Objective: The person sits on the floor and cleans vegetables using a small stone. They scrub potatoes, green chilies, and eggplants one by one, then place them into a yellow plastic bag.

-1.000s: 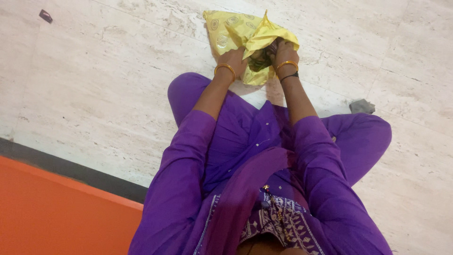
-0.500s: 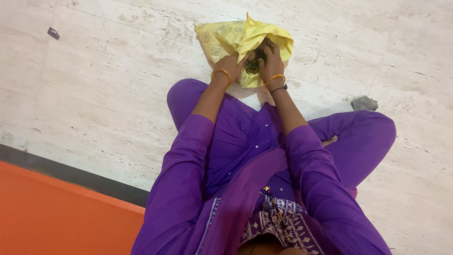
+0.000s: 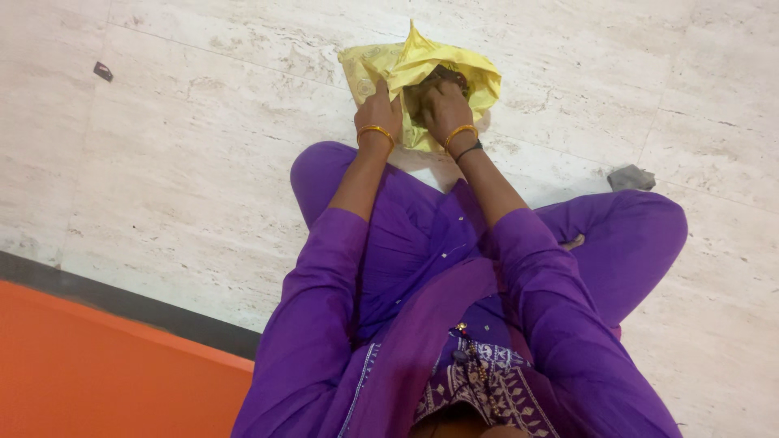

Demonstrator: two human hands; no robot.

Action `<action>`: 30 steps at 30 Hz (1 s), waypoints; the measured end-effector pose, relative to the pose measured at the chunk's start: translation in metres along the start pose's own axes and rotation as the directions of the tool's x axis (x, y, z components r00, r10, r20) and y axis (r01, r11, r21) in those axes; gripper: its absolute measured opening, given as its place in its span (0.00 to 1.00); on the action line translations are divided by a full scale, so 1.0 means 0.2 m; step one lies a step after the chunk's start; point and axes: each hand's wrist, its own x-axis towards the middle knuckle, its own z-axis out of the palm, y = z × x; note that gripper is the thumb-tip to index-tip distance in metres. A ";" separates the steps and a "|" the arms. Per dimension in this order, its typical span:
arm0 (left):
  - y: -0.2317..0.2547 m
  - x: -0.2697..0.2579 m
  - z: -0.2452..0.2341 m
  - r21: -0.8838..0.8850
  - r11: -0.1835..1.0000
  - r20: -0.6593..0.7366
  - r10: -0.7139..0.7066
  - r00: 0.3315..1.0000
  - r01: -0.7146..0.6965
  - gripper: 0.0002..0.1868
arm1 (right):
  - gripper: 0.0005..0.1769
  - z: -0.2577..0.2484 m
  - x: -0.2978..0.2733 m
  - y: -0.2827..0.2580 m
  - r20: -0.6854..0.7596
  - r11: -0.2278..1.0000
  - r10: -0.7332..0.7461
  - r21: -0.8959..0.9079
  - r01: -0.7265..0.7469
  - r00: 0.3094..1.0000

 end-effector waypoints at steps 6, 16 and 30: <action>-0.01 0.01 0.02 0.024 0.999 0.053 0.036 0.998 -0.037 0.22 | 0.13 0.26 0.18 0.12 0.138 0.972 0.074 -0.231 -0.041 0.988; -0.04 0.02 0.05 0.011 0.997 0.041 0.070 0.997 -0.071 0.20 | 0.14 0.28 0.17 0.21 0.219 0.946 0.005 -0.318 0.067 0.976; -0.06 0.03 0.10 0.038 0.993 0.072 0.111 0.991 -0.114 0.18 | 0.09 0.31 0.16 0.21 0.096 0.954 0.060 -0.300 -0.028 0.994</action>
